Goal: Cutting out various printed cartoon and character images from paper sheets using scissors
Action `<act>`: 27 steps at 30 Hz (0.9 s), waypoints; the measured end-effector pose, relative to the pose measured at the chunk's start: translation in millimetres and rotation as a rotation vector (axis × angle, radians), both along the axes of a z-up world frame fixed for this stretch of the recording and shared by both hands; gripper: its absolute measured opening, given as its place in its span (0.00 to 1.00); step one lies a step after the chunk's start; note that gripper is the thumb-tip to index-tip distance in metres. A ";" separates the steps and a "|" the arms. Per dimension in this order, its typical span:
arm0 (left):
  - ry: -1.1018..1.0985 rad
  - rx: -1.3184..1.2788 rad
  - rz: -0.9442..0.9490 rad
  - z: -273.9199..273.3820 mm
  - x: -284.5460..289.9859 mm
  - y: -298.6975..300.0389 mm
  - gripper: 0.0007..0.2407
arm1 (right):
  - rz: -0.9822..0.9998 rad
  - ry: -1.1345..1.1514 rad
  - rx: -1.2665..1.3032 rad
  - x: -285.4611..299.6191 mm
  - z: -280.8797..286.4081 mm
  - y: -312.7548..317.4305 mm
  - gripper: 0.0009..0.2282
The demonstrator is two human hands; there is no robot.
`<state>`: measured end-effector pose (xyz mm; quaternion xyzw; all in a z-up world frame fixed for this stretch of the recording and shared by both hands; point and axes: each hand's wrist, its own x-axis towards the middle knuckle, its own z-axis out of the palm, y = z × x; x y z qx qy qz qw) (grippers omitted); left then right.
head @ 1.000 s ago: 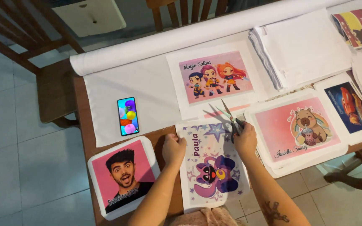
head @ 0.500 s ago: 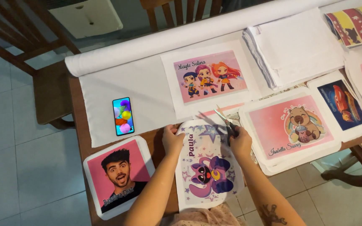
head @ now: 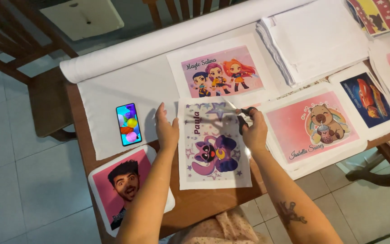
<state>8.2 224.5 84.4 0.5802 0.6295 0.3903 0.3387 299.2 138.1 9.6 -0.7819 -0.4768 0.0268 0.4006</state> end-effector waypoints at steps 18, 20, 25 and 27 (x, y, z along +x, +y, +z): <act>0.772 -0.093 -0.832 -25.7 -97.6 -158.4 0.14 | 0.060 0.163 -0.539 -34.9 -18.3 -206.2 0.18; 0.770 -0.045 -0.847 -34.8 -97.5 -160.0 0.12 | 0.111 0.072 -0.611 -40.4 -8.6 -201.9 0.18; 0.761 0.211 -0.898 -64.9 -97.8 -160.0 0.07 | 0.175 -0.025 -0.730 -34.1 -22.3 -198.9 0.21; 0.743 0.450 -0.898 -77.3 -96.7 -158.7 0.05 | 0.171 -0.027 -0.770 -33.1 -24.8 -196.4 0.22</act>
